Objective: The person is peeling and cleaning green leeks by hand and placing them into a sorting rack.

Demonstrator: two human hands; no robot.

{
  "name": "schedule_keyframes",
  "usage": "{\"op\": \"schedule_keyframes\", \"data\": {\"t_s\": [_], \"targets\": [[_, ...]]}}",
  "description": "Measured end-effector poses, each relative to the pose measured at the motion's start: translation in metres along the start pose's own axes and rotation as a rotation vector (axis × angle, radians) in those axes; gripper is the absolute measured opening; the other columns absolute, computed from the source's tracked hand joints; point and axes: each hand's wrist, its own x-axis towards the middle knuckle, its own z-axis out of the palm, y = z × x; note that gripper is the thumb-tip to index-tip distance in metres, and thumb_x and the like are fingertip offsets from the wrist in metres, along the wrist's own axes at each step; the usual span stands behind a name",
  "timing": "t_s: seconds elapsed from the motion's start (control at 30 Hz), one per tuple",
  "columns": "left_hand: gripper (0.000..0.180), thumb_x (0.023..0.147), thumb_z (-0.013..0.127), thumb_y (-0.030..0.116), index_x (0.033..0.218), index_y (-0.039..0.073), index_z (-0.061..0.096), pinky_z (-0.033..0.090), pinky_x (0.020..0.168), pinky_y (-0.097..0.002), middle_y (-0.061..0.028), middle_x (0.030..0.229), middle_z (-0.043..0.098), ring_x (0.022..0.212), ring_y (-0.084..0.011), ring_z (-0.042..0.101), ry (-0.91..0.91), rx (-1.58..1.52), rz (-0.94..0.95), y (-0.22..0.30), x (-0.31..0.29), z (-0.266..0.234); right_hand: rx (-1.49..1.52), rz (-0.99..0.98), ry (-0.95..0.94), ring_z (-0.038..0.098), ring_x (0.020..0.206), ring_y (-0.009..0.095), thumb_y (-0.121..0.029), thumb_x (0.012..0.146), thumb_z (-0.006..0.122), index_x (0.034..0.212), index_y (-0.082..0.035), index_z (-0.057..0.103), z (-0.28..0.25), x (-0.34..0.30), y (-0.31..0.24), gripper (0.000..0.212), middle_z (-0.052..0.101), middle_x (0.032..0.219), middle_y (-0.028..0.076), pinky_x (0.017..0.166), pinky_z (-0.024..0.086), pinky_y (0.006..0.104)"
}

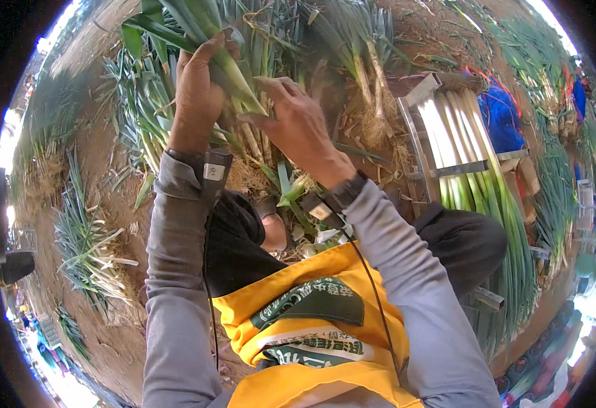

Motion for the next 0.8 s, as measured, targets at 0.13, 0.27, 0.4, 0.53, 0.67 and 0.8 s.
{"op": "schedule_keyframes", "data": {"t_s": [0.13, 0.27, 0.4, 0.53, 0.67, 0.8], "targets": [[0.038, 0.098, 0.065, 0.029, 0.126, 0.005, 0.058, 0.049, 0.092, -0.0376, -0.0095, 0.113, 0.065, 0.105, -0.0216, 0.061, -0.045, -0.052, -0.002, 0.003, -0.01, 0.018, -0.055, 0.035, -0.004, 0.069, 0.098, 0.026, -0.022, 0.09, 0.075, 0.119, -0.002, 0.064, 0.01, 0.011, 0.005, 0.037, 0.069, 0.112, 0.014, 0.084, 0.055, 0.0377], [0.038, 0.103, 0.057, 0.031, 0.128, 0.002, 0.056, 0.045, 0.099, -0.0381, -0.0085, 0.115, 0.063, 0.111, -0.0216, 0.058, -0.204, -0.383, -0.156, 0.003, -0.003, -0.003, 0.213, 0.23, -0.105, 0.069, 0.098, 0.021, -0.02, 0.09, 0.075, 0.12, 0.0, 0.065, -0.006, 0.025, 0.014, 0.038, 0.072, 0.109, 0.013, 0.087, 0.055, 0.0338], [0.031, 0.106, 0.052, 0.024, 0.127, 0.001, 0.056, 0.047, 0.093, -0.036, -0.0065, 0.114, 0.063, 0.105, -0.0189, 0.06, -0.355, -0.312, -0.135, -0.01, 0.008, -0.016, 0.462, 0.214, -0.202, 0.068, 0.092, 0.016, -0.022, 0.09, 0.077, 0.115, 0.002, 0.069, -0.019, 0.043, 0.023, 0.036, 0.074, 0.101, 0.011, 0.085, 0.054, 0.0308], [0.028, 0.105, 0.054, 0.02, 0.127, 0.003, 0.056, 0.048, 0.091, -0.0355, -0.0059, 0.113, 0.063, 0.104, -0.0184, 0.06, -0.263, -0.299, -0.099, -0.016, 0.001, 0.0, 0.367, 0.288, -0.252, 0.067, 0.091, 0.016, -0.023, 0.088, 0.078, 0.111, 0.003, 0.071, -0.026, 0.046, 0.025, 0.035, 0.074, 0.101, 0.011, 0.083, 0.054, 0.0309], [0.031, 0.104, 0.055, 0.02, 0.131, 0.005, 0.054, 0.047, 0.096, -0.0358, -0.005, 0.121, 0.061, 0.112, -0.0181, 0.058, -0.276, -0.319, -0.101, -0.014, -0.006, 0.004, 0.418, 0.363, -0.313, 0.067, 0.092, 0.016, -0.025, 0.088, 0.079, 0.111, 0.004, 0.07, -0.032, 0.043, 0.03, 0.038, 0.073, 0.102, 0.011, 0.082, 0.053, 0.032], [0.033, 0.104, 0.055, 0.021, 0.133, 0.005, 0.053, 0.046, 0.097, -0.037, -0.0048, 0.124, 0.061, 0.114, -0.0184, 0.057, -0.272, -0.232, -0.129, -0.014, -0.006, 0.01, 0.554, 0.303, -0.268, 0.067, 0.092, 0.017, -0.031, 0.086, 0.08, 0.111, 0.004, 0.07, -0.026, 0.038, 0.037, 0.044, 0.073, 0.101, 0.012, 0.084, 0.053, 0.0324]]}}
